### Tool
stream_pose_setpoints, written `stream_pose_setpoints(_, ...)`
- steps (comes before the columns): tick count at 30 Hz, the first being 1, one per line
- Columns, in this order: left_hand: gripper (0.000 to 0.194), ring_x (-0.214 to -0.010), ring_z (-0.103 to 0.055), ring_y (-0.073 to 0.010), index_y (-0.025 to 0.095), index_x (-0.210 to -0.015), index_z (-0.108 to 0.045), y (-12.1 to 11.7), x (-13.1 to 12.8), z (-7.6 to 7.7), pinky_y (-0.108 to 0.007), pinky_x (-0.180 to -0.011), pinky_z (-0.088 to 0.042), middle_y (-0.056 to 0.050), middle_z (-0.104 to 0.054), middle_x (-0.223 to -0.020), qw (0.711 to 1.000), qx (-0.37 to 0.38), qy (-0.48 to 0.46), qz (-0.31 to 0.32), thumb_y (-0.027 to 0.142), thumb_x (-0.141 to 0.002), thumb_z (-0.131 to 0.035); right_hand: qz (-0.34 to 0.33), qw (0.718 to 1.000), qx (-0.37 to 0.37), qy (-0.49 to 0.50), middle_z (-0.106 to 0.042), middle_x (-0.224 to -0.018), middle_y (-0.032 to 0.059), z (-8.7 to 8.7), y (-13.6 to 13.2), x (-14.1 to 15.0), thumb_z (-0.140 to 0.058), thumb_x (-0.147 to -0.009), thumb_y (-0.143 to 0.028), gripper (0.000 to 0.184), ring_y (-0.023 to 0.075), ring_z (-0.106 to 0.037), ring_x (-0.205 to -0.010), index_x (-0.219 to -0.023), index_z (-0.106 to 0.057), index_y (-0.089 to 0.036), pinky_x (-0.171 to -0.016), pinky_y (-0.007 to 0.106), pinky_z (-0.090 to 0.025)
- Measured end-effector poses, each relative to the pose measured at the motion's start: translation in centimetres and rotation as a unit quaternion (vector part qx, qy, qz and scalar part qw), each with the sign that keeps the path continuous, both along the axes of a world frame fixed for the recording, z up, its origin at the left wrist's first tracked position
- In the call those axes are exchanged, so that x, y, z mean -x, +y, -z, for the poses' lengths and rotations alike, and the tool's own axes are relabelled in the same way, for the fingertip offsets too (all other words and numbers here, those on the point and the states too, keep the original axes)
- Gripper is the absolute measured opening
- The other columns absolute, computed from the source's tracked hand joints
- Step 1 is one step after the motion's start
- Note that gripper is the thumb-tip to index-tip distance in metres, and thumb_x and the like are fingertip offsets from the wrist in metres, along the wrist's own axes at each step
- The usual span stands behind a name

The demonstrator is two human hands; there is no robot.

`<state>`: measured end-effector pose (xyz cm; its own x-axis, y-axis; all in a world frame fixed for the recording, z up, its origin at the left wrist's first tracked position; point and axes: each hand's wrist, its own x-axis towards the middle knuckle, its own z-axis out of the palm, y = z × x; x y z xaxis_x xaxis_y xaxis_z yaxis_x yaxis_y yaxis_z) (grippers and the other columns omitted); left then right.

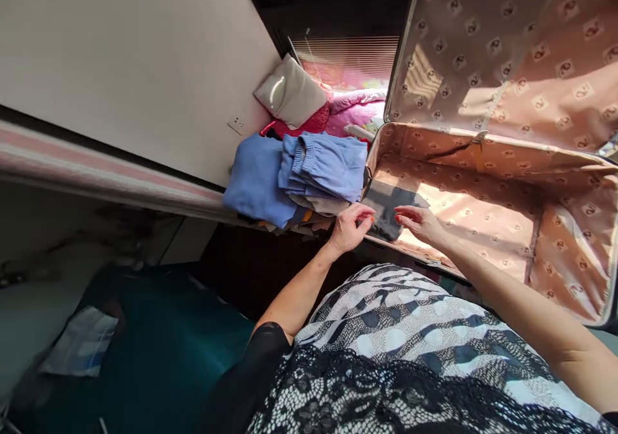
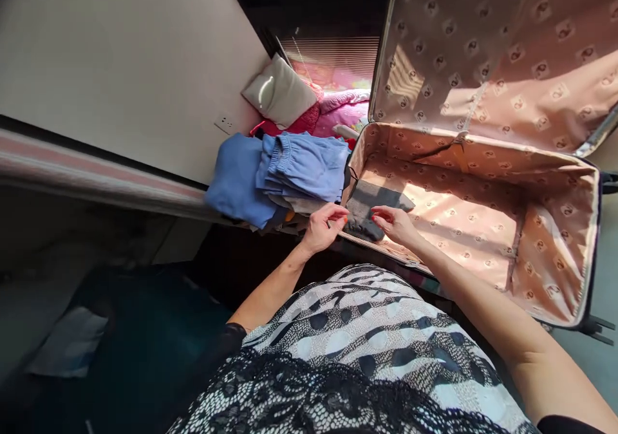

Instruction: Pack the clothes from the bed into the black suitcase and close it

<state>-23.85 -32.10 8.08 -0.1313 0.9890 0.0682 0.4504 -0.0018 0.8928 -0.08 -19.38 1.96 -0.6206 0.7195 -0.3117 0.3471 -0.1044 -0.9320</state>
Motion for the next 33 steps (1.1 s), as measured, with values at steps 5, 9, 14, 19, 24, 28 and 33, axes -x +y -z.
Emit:
stream_pose_setpoints(5, 0.014, -0.092, -0.077, -0.0162, 0.019, -0.107, -0.079, -1.0, 3.5, -2.1, -0.026, -0.086, -0.065, -0.007, -0.079, -0.107, 0.992, -0.051, 0.041, -0.112, 0.023, -0.104, -0.066, 0.058, 0.992, 0.087, 0.07, -0.077, -0.095, 0.009, -2.0, 3.6, 9.0, -0.098, -0.071, -0.067, 0.068, 0.0219, -0.072, -0.086, -0.115, -0.077, -0.02, -0.075, 0.034, -0.064)
stream_pose_setpoints(9, 0.012, -0.087, -0.077, -0.0159, 0.019, -0.102, -0.079, -2.1, 3.1, -1.2, -0.026, -0.081, -0.065, -0.006, -0.078, -0.101, 0.994, -0.046, 0.017, -0.101, 0.021, -0.101, -0.067, 0.087, 0.982, 0.142, 0.084, -0.067, -0.077, 0.0016, -3.0, 6.1, 14.8, -0.103, -0.07, -0.06, 0.064, 0.0147, -0.063, -0.069, -0.106, -0.068, -0.021, -0.063, 0.027, -0.058)
stream_pose_setpoints(14, 0.012, -0.085, -0.077, -0.0163, 0.018, -0.1, -0.079, -3.2, 2.3, 0.4, -0.027, -0.078, -0.065, -0.007, -0.078, -0.099, 0.994, -0.029, -0.024, -0.104, 0.021, -0.1, -0.067, 0.179, 0.963, 0.2, 0.04, -0.059, -0.066, -0.0017, -3.6, 7.3, 18.8, -0.103, -0.07, -0.041, 0.051, 0.0146, -0.057, -0.062, -0.09, -0.059, -0.024, -0.055, 0.027, -0.054)
stream_pose_setpoints(19, 0.012, -0.084, -0.076, -0.0164, 0.018, -0.098, -0.079, -3.1, 3.0, 0.7, -0.027, -0.078, -0.065, -0.007, -0.078, -0.098, 0.994, -0.006, -0.032, -0.105, 0.02, -0.099, -0.068, 0.115, 0.937, 0.297, 0.14, -0.074, -0.083, 0.0053, -5.8, 8.5, 20.9, -0.086, -0.07, -0.025, 0.035, 0.0252, -0.073, -0.085, -0.099, -0.066, -0.022, -0.081, 0.041, -0.069)
stream_pose_setpoints(24, 0.011, -0.088, -0.077, -0.0171, 0.019, -0.099, -0.08, -2.3, 3.7, 0.6, -0.028, -0.082, -0.066, -0.006, -0.079, -0.1, 0.995, 0.009, -0.03, -0.093, 0.019, -0.099, -0.068, 0.063, 0.959, 0.175, 0.211, -0.073, -0.092, 0.0076, -11.6, 11.3, 16.5, -0.08, -0.088, -0.044, 0.043, 0.0306, -0.075, -0.099, -0.12, -0.07, -0.016, -0.089, 0.049, -0.069)
stream_pose_setpoints(28, 0.011, -0.087, -0.077, -0.0176, 0.018, -0.099, -0.079, -1.9, 3.8, 0.8, -0.03, -0.083, -0.067, -0.006, -0.08, -0.101, 0.997, 0.0, -0.033, -0.076, 0.017, -0.099, -0.068, 0.122, 0.97, 0.111, 0.177, -0.077, -0.102, 0.0138, -16.0, 12.6, 6.9, -0.065, -0.103, -0.051, 0.04, 0.0343, -0.078, -0.102, -0.125, -0.074, -0.02, -0.084, 0.053, -0.066)
stream_pose_setpoints(33, 0.011, -0.084, -0.076, -0.0175, 0.017, -0.098, -0.08, -1.2, 3.1, 1.2, -0.028, -0.078, -0.064, -0.006, -0.079, -0.097, 0.997, 0.008, -0.063, -0.047, 0.017, -0.098, -0.069, 0.303, 0.888, 0.223, 0.264, -0.079, -0.101, 0.0056, -11.5, 12.5, -2.5, -0.076, -0.084, -0.013, 0.031, 0.0285, -0.081, -0.096, -0.108, -0.072, -0.032, -0.082, 0.051, -0.075)
